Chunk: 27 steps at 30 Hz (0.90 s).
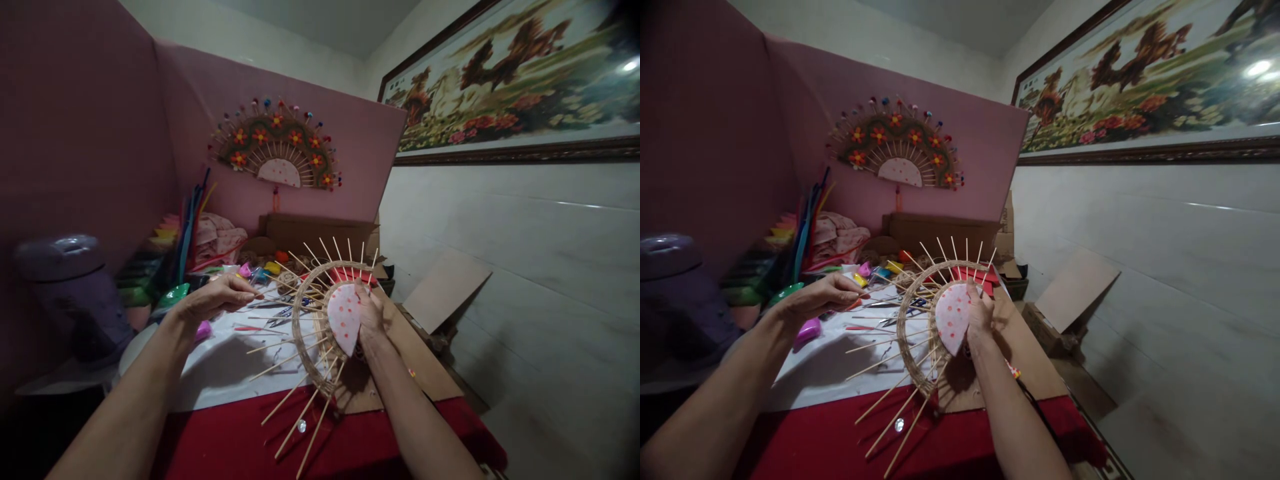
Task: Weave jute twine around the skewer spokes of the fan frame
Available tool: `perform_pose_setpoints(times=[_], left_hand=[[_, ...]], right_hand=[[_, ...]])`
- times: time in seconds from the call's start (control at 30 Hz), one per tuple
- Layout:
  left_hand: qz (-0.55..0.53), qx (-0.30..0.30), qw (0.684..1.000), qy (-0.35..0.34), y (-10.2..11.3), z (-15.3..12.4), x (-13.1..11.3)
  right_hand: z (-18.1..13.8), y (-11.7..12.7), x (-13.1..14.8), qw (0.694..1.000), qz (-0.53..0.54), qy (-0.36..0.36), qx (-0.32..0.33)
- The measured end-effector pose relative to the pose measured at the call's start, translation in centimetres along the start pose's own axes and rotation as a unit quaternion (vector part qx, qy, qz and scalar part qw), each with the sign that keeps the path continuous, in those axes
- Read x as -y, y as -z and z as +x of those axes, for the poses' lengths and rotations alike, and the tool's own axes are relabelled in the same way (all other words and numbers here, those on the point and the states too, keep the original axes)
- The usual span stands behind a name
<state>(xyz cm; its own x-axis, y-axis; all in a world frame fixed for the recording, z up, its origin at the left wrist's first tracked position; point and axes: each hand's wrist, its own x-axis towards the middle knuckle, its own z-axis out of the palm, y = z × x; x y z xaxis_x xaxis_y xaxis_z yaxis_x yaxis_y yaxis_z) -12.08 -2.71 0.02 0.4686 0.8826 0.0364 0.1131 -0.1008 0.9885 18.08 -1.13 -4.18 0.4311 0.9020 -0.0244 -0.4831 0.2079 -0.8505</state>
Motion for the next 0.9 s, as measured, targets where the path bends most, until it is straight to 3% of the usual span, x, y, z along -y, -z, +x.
perform_pose_setpoints(times=[0.2,0.5,0.9], left_hand=[[0.025,0.012,1.0,0.009,0.4,0.3,0.5],[-0.021,-0.012,0.999,0.041,0.2,0.2,0.7],[-0.006,0.046,0.997,0.063,-0.7,1.5,2.7]], right_hand=[[0.2,0.2,-0.2,1.0,0.003,0.004,-0.008],[0.8,0.5,-0.4,1.0,0.006,0.007,-0.017],[0.9,0.4,-0.6,0.999,0.018,0.016,-0.022]])
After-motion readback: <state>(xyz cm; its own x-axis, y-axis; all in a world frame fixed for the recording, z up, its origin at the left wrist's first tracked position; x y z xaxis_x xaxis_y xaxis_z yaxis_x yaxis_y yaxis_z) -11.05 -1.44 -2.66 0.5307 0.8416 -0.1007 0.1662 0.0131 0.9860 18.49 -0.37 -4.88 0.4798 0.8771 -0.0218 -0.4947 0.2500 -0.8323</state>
